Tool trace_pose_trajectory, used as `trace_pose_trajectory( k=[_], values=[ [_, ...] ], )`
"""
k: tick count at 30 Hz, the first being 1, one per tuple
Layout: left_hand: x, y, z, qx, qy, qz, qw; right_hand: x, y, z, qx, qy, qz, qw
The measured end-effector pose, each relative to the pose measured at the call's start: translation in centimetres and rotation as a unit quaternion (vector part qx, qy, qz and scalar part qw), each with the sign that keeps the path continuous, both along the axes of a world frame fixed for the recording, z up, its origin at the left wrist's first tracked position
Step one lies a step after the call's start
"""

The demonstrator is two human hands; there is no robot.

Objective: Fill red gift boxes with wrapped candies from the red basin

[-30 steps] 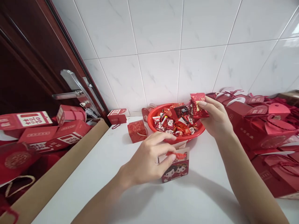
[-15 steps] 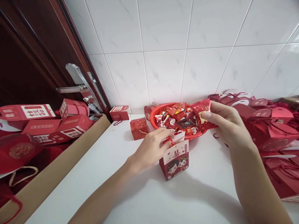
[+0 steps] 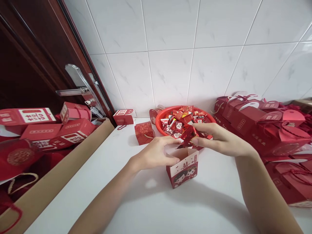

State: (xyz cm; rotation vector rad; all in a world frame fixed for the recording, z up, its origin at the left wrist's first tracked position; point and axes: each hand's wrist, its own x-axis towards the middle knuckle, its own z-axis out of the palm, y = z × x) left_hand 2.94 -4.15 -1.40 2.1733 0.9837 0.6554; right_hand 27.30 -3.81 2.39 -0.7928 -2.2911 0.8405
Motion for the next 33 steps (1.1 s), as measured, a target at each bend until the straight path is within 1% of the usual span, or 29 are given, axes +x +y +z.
trace_pose_trajectory(
  k=[3,7,9,13,18,26,30,33],
  values=[
    [-0.1,0.1,0.1,-0.004,-0.001,-0.009,1.0,-0.4,0.2,-0.2,0.011,-0.028,0.013,0.999],
    [-0.1,0.1,0.0,0.0,0.0,-0.005,1.0,-0.9,0.2,-0.4,0.042,-0.01,-0.005,0.999],
    [-0.1,0.1,-0.1,-0.002,-0.008,-0.012,1.0,-1.1,0.2,-0.5,0.056,-0.011,-0.003,0.998],
    [-0.3,0.2,-0.1,-0.005,-0.029,-0.041,0.999,-1.4,0.1,-0.7,0.044,-0.036,0.027,0.998],
    [-0.4,0.4,-0.2,0.016,-0.012,-0.03,0.999,-1.3,0.1,-0.7,0.049,-0.029,0.01,0.998],
    [-0.4,0.4,-0.2,-0.006,-0.026,-0.051,0.998,-1.5,0.0,-0.6,0.069,0.006,0.007,0.998],
    [-0.4,0.3,-0.1,-0.019,-0.015,-0.035,0.999,-1.7,0.2,-0.9,0.04,-0.003,0.03,0.999],
    [-0.5,0.3,-0.3,-0.014,-0.005,-0.032,0.999,-1.7,0.5,-1.1,0.036,-0.01,0.044,0.998]
  ],
)
